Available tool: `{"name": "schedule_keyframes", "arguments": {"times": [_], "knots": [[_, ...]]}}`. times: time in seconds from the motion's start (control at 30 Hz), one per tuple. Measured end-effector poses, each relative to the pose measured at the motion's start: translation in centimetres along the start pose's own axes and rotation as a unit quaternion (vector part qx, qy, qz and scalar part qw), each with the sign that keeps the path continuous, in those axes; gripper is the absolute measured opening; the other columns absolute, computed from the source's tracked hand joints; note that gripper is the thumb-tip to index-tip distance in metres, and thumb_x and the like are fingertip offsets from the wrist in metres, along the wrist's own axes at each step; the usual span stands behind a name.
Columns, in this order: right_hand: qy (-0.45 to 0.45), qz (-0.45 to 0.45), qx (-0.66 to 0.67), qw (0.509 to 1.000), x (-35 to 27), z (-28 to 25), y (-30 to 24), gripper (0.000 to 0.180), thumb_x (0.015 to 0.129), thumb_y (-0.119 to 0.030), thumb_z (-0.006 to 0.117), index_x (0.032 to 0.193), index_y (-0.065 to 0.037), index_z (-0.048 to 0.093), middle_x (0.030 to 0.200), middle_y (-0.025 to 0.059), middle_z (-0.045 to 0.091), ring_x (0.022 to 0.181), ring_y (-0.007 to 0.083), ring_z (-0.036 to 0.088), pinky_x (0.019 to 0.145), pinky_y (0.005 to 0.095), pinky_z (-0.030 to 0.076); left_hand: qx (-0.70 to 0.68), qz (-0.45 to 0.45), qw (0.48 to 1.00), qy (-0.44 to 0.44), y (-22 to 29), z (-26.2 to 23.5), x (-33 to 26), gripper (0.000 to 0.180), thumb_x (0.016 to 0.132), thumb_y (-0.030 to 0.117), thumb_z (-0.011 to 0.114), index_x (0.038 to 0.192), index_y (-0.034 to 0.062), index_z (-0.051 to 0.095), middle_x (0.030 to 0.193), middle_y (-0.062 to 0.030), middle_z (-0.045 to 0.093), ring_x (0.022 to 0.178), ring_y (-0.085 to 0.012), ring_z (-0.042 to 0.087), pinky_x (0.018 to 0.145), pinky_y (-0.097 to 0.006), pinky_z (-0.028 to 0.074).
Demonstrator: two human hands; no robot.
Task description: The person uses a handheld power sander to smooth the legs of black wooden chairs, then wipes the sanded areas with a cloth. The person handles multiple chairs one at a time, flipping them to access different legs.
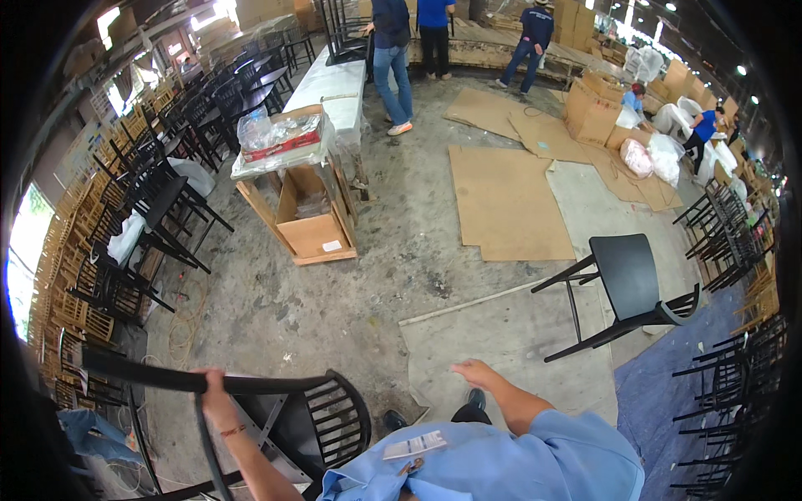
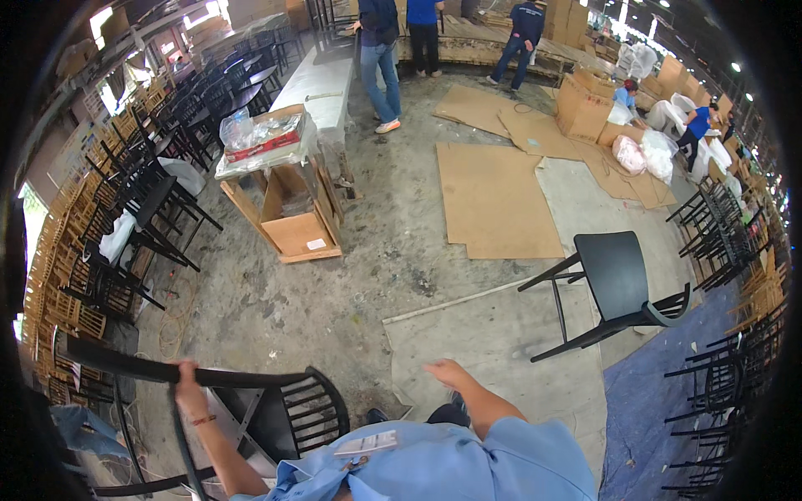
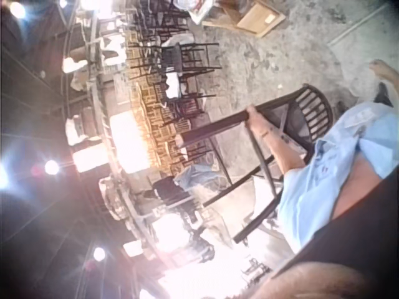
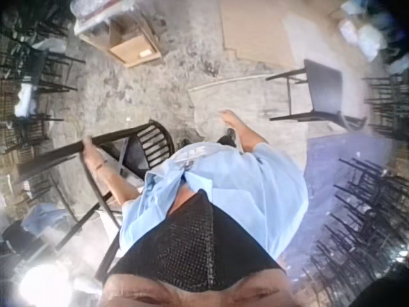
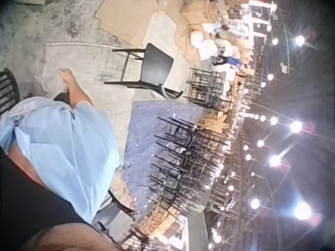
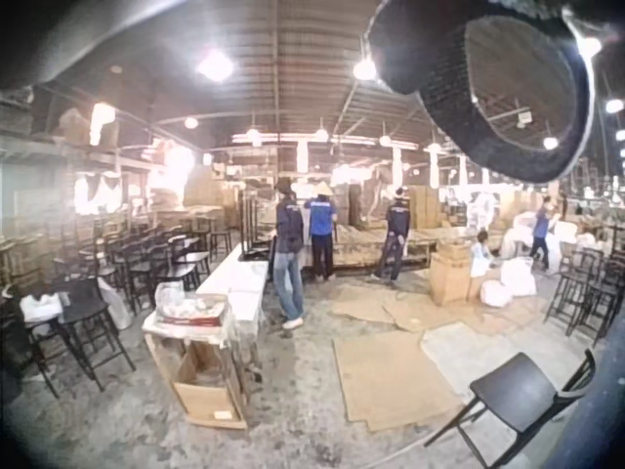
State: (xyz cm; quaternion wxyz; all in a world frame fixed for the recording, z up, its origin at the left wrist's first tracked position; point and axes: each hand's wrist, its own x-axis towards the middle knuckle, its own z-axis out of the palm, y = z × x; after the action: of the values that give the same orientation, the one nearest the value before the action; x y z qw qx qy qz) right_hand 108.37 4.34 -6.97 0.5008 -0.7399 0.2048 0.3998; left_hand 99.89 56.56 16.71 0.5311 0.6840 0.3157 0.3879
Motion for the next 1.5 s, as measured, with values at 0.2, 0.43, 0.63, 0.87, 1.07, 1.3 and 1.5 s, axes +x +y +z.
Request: {"name": "schedule_keyframes", "arguments": {"times": [0.2, 0.43, 0.63, 0.87, 1.07, 1.3, 1.5], "knots": [[0.005, -0.191, 0.011, 0.982, 10.2, -0.7, -14.1, 0.086, 0.088, -0.062, 0.061, 0.143, 0.001, 0.043, 0.137, 0.0158, 0.053, 0.124, 0.0223, 0.052, 0.102, 0.0399, 0.043, -0.249, 0.144, 0.955, -0.071, 19.3, 2.1, -1.1, 0.02, 0.094, 0.008, 0.058, 0.111, 0.0029, 0.048, 0.084, -0.0048, 0.055, 0.077, -0.0157, 0.054, 0.082, -0.033, 0.045], [-0.412, -0.195, 0.255, 0.853, 7.6, -20.4, -29.6, 0.046, 0.092, -0.037, 0.066, 0.12, -0.001, 0.061, 0.096, 0.0127, 0.07, 0.084, 0.0234, 0.067, 0.074, 0.0374, 0.057, -0.362, 0.13, 0.922, 0.05, 24.3, 8.7, -5.7, 0.023, 0.099, 0.015, 0.056, 0.08, 0.0057, 0.05, 0.075, -0.0048, 0.053, 0.072, -0.0151, 0.052, 0.076, -0.032, 0.047], [-0.139, -0.33, 0.123, 0.926, 5.7, -40.4, -40.5, 0.022, 0.072, -0.011, 0.076, 0.085, 0.003, 0.064, 0.07, 0.0094, 0.063, 0.056, 0.0192, 0.06, 0.047, 0.0338, 0.05, -0.505, -0.038, 0.858, 0.082, 18.4, 26.1, -3.2, 0.024, 0.091, 0.016, 0.064, 0.077, 0.007, 0.047, 0.069, -0.0051, 0.053, 0.069, -0.0187, 0.056, 0.079, -0.038, 0.05], [0.045, -0.444, -0.142, 0.883, -6.7, -54.8, -53.0, 0.038, 0.066, -0.011, 0.073, 0.096, 0.005, 0.057, 0.076, 0.0096, 0.062, 0.06, 0.0159, 0.06, 0.047, 0.031, 0.051, -0.411, -0.261, 0.853, 0.189, 3.3, 45.3, -6.1, 0.046, 0.097, 0.034, 0.049, 0.112, -0.009, 0.055, 0.11, -0.024, 0.063, 0.102, -0.0371, 0.062, 0.091, -0.05, 0.054], [0.242, -0.483, -0.386, 0.748, -4.6, -53.9, -52.6, 0.037, 0.072, -0.021, 0.068, 0.099, 0.004, 0.065, 0.096, 0.0268, 0.069, 0.091, 0.0411, 0.067, 0.081, 0.0455, 0.052, -0.203, -0.457, 0.853, -0.149, -2.2, 54.5, -16.1, 0.071, 0.1, 0.029, 0.05, 0.155, 0.0017, 0.016, 0.158, -0.0247, 0.025, 0.133, -0.0409, 0.046, 0.102, -0.052, 0.046], [0.346, -0.347, -0.473, 0.732, 8.6, -61.5, -41.2, 0.053, 0.077, -0.022, 0.067, 0.128, -0.016, 0.053, 0.098, 0.0194, 0.071, 0.096, 0.04, 0.067, 0.082, 0.0511, 0.052, 0.147, -0.479, 0.864, 0.051, -3.8, 30.9, -24.9, 0.053, 0.09, 0.021, 0.059, 0.138, 0.0057, 0.042, 0.098, -0.0087, 0.058, 0.072, -0.028, 0.059, 0.058, -0.044, 0.048], [0.381, -0.204, -0.491, 0.756, 14.4, -69.1, -32.3, 0.062, 0.079, -0.013, 0.067, 0.136, -0.012, 0.045, 0.115, 0.025, 0.065, 0.107, 0.0454, 0.062, 0.091, 0.053, 0.049, 0.672, -0.287, 0.439, -0.523, -0.5, 19.0, -39.6, 0.031, 0.093, 0.028, 0.053, 0.117, 0.0116, 0.064, 0.109, -0.0142, 0.069, 0.099, -0.0285, 0.068, 0.077, -0.045, 0.056]]}}
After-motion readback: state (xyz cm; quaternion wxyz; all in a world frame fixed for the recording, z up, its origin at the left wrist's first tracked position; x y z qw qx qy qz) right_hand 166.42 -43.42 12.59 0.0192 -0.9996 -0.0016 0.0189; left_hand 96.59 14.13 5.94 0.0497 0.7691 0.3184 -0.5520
